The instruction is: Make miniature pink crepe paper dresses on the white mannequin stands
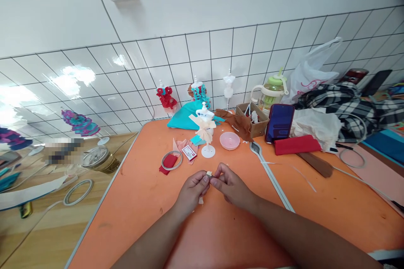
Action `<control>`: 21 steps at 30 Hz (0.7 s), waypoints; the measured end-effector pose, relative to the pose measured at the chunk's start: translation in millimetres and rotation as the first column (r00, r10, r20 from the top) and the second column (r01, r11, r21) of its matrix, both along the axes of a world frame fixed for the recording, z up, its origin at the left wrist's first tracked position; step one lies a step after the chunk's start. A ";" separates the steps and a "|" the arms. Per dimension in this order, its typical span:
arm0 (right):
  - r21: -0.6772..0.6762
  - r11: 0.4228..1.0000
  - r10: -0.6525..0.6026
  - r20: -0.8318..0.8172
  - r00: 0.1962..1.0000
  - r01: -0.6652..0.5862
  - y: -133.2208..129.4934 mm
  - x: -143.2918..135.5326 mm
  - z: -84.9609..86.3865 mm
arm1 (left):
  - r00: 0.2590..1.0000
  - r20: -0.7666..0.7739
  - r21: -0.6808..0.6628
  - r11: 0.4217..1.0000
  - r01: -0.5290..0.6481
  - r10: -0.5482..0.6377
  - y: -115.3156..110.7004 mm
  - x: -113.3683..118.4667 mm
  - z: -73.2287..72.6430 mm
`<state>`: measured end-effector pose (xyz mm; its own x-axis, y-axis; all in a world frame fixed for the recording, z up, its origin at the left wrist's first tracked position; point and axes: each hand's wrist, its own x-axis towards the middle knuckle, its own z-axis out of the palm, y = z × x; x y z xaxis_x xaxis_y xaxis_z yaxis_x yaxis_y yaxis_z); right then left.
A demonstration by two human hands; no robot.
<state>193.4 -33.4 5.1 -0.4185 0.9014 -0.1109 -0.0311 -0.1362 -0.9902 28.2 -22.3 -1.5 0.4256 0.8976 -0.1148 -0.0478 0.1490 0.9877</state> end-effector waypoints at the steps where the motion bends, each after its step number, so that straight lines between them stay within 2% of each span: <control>1: -0.008 1.000 0.005 -0.008 1.000 -0.005 0.7 0.9 -0.6 | 1.000 -0.002 0.000 1.000 0.013 -0.013 0.7 -1.1 -1.0; 12: -0.098 0.993 0.063 -0.045 0.997 -0.067 3.5 6.4 -1.3 | 0.998 -0.028 -0.007 0.999 0.053 -0.053 1.6 -3.1 0.0; 21: -0.085 0.994 0.067 0.005 0.998 -0.067 3.6 5.1 -2.8 | 0.998 -0.003 -0.036 0.997 0.065 -0.065 2.8 -4.5 -1.0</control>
<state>198.5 -29.7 2.4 -0.4765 0.8586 -0.1891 -0.0116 -0.2212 -0.9752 23.8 -19.5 -2.5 0.4824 0.8633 -0.1487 -0.0326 0.1873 0.9818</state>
